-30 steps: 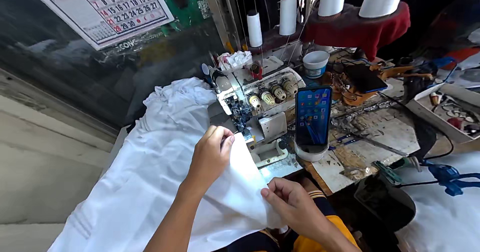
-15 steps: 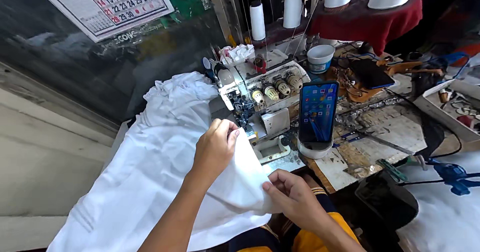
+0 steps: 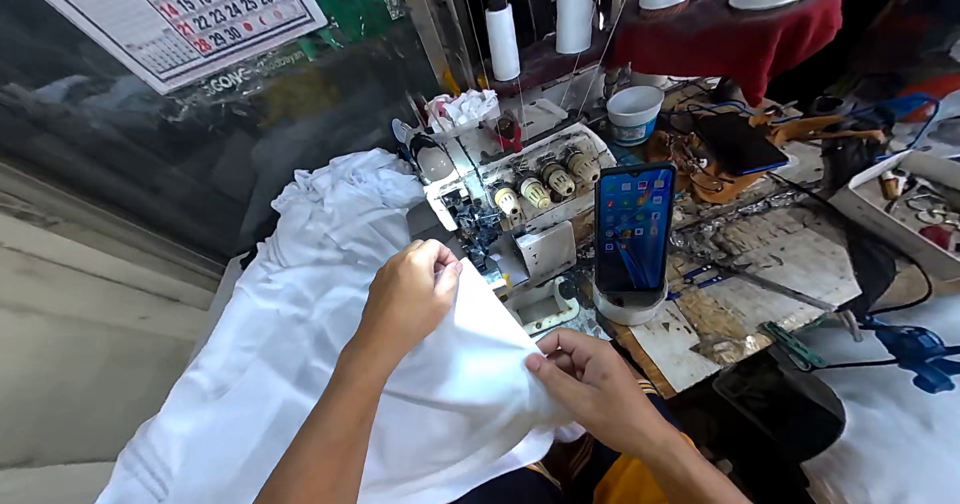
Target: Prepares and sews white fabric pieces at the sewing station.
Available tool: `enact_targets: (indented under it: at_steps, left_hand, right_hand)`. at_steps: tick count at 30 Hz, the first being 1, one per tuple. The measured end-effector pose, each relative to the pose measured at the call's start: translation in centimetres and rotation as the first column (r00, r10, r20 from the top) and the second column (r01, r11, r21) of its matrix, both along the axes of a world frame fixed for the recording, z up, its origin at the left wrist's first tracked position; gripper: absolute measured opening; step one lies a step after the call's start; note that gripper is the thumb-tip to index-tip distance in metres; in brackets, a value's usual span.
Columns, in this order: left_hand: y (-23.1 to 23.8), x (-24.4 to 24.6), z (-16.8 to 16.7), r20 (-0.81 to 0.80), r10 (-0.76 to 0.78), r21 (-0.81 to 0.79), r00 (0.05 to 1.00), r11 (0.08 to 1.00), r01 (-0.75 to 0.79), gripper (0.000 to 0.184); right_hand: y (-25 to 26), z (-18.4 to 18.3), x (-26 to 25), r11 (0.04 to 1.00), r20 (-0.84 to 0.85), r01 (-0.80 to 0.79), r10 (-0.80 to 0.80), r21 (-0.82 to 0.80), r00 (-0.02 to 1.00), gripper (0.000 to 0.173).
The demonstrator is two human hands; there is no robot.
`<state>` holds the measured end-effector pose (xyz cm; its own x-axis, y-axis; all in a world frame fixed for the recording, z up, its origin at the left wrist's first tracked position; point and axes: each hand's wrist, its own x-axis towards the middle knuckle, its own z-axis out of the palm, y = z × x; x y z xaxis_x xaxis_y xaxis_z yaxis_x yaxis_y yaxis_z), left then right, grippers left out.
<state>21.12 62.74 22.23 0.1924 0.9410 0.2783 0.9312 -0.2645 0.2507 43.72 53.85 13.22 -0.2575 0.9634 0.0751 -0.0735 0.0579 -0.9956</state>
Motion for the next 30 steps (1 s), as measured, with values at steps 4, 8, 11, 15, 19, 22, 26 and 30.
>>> enact_targets:
  at_steps: [4,8,11,15,19,22,26,30]
  left_hand:
    - [2.5,1.7,-1.0,0.033,0.148,0.094,0.988,0.984,-0.151,0.017]
    - [-0.2,1.3,-1.5,-0.023,0.038,0.236,0.999,0.971,-0.031,0.026]
    - [-5.4,2.5,-3.7,0.001,-0.019,0.362,1.0,0.932,0.018,0.034]
    - [-6.3,4.3,-5.8,-0.006,0.052,0.316,0.999,0.948,-0.047,0.045]
    - [-6.4,3.0,-1.7,-0.016,-0.019,0.256,1.0,0.966,0.023,0.037]
    - [-9.2,1.6,0.1,0.133,-0.097,0.263,0.986,0.963,0.059,0.03]
    - [-13.5,-0.3,-3.7,0.409,-0.132,0.197,0.903,0.979,0.054,0.022]
    - [-17.8,0.0,-9.1,0.568,-0.153,0.07,0.809,0.988,0.138,0.02]
  right_hand:
    - [1.8,-0.6,0.0,0.996,0.044,0.084,-0.084,0.008,0.995,0.021]
    - [0.7,-0.3,0.5,0.998,0.054,-0.059,0.058,0.007,0.997,0.025]
    - [-0.6,-1.9,1.0,0.984,-0.013,-0.174,0.174,-0.024,0.985,0.02]
    - [-0.6,-1.5,0.5,0.984,-0.116,-0.176,0.173,-0.018,0.978,0.019]
    - [2.1,-0.2,-0.6,0.992,-0.033,-0.111,0.109,-0.053,0.993,0.021]
    - [1.1,-0.1,-0.5,0.987,-0.093,-0.152,0.146,-0.059,0.985,0.023]
    - [-2.6,-3.9,1.2,0.968,-0.052,-0.247,0.248,0.036,0.967,0.023]
    - [-6.4,-7.2,3.0,0.966,0.133,-0.247,0.256,-0.08,0.957,0.021]
